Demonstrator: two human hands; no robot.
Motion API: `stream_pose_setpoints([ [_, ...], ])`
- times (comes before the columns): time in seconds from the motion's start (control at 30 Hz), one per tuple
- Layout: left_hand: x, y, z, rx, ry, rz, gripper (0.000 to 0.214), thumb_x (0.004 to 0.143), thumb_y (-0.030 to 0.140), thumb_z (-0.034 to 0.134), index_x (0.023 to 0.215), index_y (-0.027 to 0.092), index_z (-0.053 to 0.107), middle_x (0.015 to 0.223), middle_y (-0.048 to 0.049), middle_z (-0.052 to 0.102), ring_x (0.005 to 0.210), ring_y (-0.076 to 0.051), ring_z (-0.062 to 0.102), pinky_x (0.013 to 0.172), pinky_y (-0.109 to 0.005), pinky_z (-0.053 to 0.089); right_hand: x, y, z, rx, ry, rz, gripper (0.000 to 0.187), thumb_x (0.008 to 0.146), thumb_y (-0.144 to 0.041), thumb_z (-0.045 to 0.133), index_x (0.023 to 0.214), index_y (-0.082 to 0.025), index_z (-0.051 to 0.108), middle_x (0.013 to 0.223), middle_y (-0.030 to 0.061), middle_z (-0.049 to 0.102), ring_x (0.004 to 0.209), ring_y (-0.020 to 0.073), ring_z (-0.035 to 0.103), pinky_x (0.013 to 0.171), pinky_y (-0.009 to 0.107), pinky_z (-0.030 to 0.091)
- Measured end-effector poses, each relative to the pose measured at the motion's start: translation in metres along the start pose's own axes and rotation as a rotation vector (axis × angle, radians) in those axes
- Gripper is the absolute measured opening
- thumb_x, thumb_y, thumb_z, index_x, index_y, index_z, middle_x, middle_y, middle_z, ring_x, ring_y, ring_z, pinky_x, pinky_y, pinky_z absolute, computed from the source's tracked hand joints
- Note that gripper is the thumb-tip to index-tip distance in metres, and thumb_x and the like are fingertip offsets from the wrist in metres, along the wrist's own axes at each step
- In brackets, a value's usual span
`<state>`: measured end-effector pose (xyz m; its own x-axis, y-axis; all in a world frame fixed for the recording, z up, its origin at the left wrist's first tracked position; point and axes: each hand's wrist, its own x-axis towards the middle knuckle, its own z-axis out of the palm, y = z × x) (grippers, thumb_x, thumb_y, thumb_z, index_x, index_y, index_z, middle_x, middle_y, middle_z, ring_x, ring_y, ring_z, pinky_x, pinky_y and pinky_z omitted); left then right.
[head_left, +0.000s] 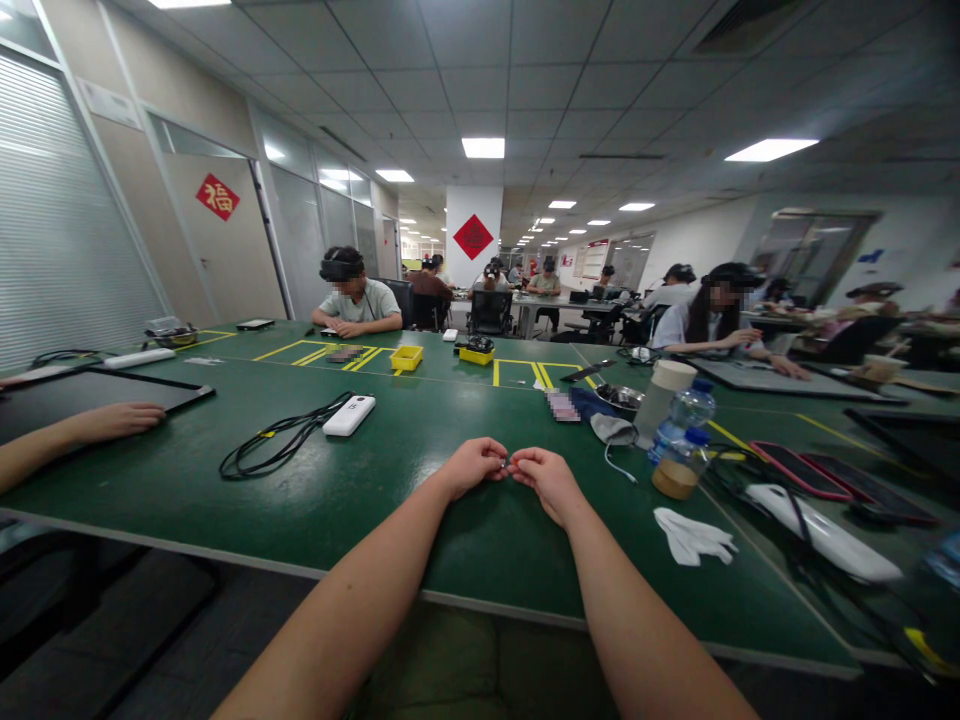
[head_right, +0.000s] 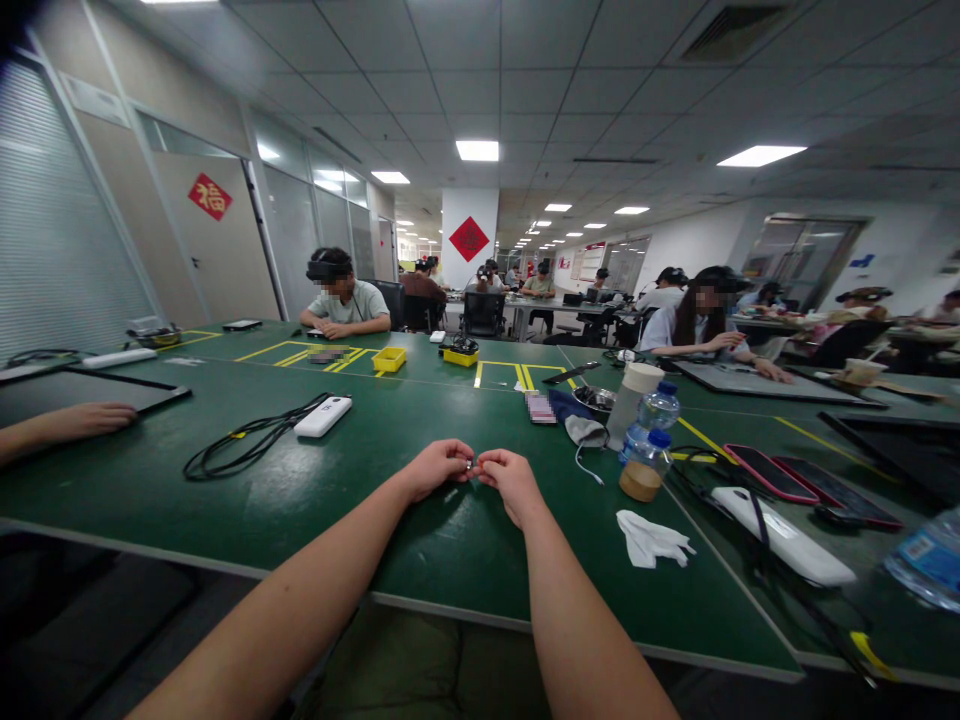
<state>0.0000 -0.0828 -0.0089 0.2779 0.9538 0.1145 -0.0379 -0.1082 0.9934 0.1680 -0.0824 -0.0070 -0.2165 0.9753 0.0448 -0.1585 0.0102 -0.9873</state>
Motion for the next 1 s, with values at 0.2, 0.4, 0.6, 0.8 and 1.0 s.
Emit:
stream_pose_setpoints([
  [0.2,-0.0012,0.0019,0.0006,-0.003,-0.001,-0.005,0.02,0.07,0.007,0.058,0.09,0.012,0.059,0.074,-0.0037,0.066,0.062,-0.01,0.062,0.063,-0.023,0.051,-0.0003,-0.0001,0.0002,-0.015,-0.009,-0.011,0.014,0.065,-0.015,0.065,0.078,-0.013,0.065,0.076,0.0068,0.069,0.07,0.0153,0.067,0.063,0.023,0.052],
  [0.4,-0.002,0.0024,0.0005,0.009,-0.012,-0.012,0.02,0.072,0.008,0.058,0.091,0.012,0.059,0.076,-0.0047,0.066,0.061,-0.009,0.062,0.061,-0.022,0.051,-0.0003,-0.0003,0.0002,-0.02,-0.011,-0.011,0.015,0.065,-0.016,0.066,0.079,-0.013,0.065,0.075,0.0062,0.069,0.069,0.0148,0.066,0.062,0.023,0.052],
  [0.6,-0.0026,0.0032,0.0008,-0.017,-0.015,-0.032,0.02,0.073,0.008,0.058,0.093,0.012,0.059,0.076,-0.0056,0.067,0.062,-0.011,0.064,0.06,-0.023,0.052,-0.0007,0.0013,-0.0002,-0.003,-0.015,-0.031,0.018,0.063,-0.019,0.071,0.079,-0.014,0.064,0.07,0.0034,0.067,0.064,0.0135,0.065,0.061,0.023,0.052],
  [0.8,-0.004,0.0061,0.0,-0.108,-0.025,-0.049,0.019,0.072,0.007,0.06,0.09,0.011,0.06,0.079,-0.0062,0.066,0.064,-0.01,0.064,0.064,-0.023,0.053,0.0011,0.0029,-0.0015,0.027,-0.02,-0.012,0.017,0.064,-0.02,0.069,0.079,-0.014,0.064,0.071,0.005,0.068,0.068,0.0152,0.066,0.067,0.027,0.053],
  [1.0,-0.0037,0.0033,-0.0023,-0.071,-0.036,0.01,0.024,0.069,0.004,0.06,0.092,0.011,0.059,0.077,-0.0046,0.065,0.059,-0.008,0.061,0.058,-0.02,0.05,0.0008,0.0021,-0.0012,0.016,-0.017,-0.014,0.017,0.063,-0.019,0.069,0.078,-0.014,0.064,0.072,0.0047,0.068,0.068,0.0147,0.066,0.065,0.025,0.053],
])
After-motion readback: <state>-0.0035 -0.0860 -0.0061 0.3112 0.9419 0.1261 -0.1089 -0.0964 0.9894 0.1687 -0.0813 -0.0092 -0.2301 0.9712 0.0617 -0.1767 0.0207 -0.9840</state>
